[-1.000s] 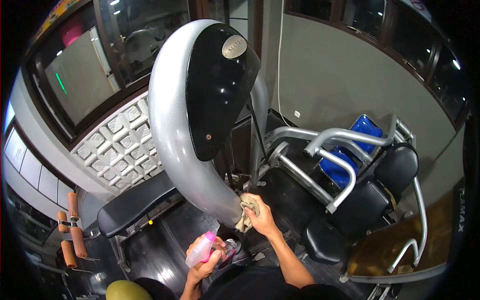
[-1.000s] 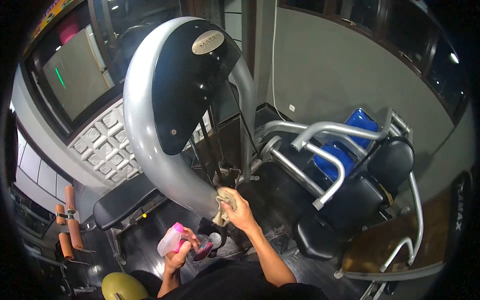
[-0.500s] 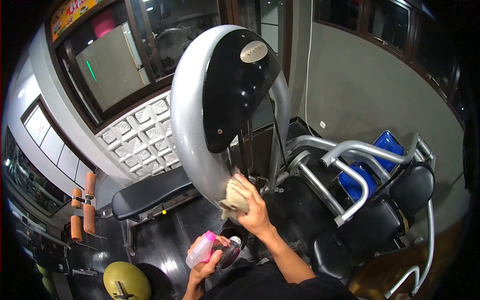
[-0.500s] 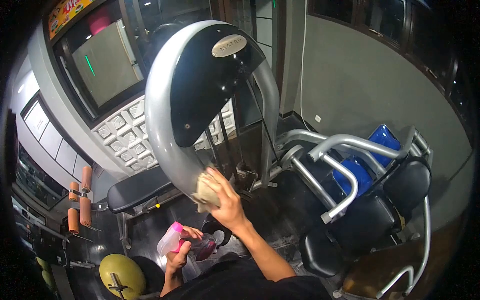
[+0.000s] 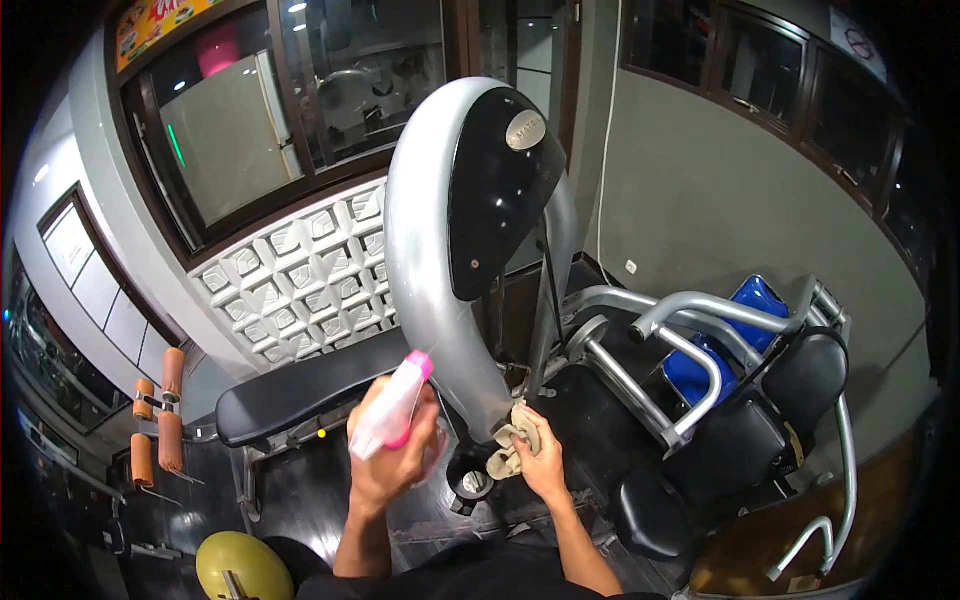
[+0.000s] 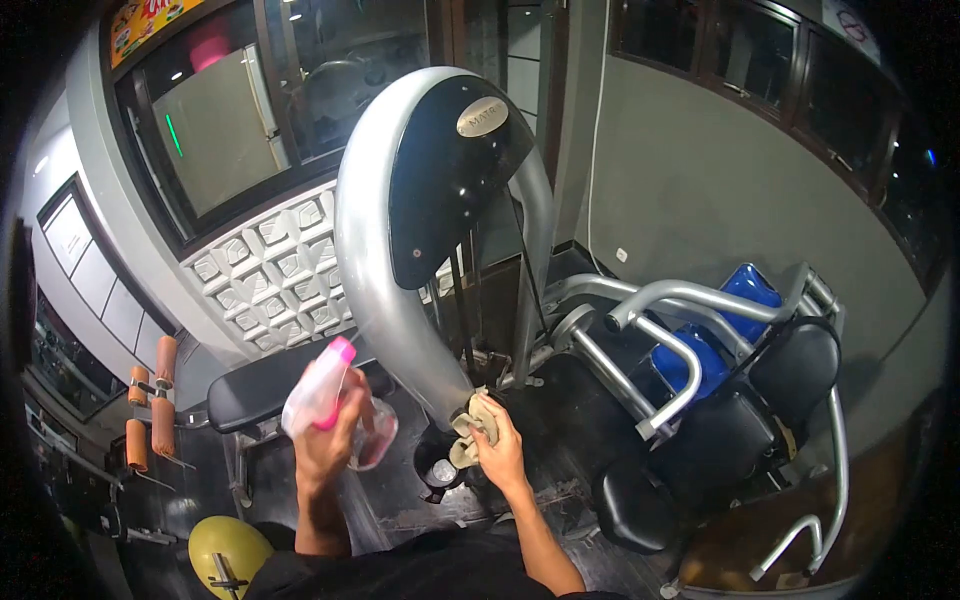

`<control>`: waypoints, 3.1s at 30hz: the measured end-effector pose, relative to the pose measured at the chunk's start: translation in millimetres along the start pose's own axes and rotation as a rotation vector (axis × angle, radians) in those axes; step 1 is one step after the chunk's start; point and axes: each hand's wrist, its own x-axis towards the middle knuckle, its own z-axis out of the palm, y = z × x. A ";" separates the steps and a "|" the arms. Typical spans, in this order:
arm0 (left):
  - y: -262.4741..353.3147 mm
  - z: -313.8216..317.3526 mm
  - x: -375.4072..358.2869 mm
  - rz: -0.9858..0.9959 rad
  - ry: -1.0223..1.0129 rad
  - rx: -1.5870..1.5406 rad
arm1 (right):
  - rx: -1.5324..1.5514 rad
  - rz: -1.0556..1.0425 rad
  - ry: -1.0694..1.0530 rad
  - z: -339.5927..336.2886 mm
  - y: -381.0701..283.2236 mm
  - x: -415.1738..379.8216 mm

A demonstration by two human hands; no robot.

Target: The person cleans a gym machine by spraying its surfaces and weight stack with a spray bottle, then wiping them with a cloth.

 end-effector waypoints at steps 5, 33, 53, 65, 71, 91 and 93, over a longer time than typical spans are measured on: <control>20.1 1.2 40.5 -0.167 0.055 -0.086 | 0.010 0.030 0.000 -11.0 -14.6 -14.5; 26.8 46.0 8.1 -0.312 0.299 -0.312 | -0.380 -1.245 -0.141 27.4 -184.0 226.1; 1.6 106.8 -32.0 -0.098 -0.158 -0.154 | -0.291 -1.397 -0.375 0.8 -199.4 330.1; 4.0 120.3 -44.3 -0.263 -0.063 -0.123 | -0.199 -1.379 -0.369 5.8 -184.9 312.9; -3.6 130.8 -38.4 -0.244 -0.111 -0.179 | -0.152 -1.469 -0.379 -10.5 -166.8 300.4; -26.6 147.5 -26.2 -0.325 -0.083 -0.301 | -0.176 -1.448 -0.297 -5.0 -164.6 278.1; -20.3 146.3 -24.8 -0.570 0.021 -0.546 | -0.202 -1.341 -0.242 -17.3 -167.0 304.9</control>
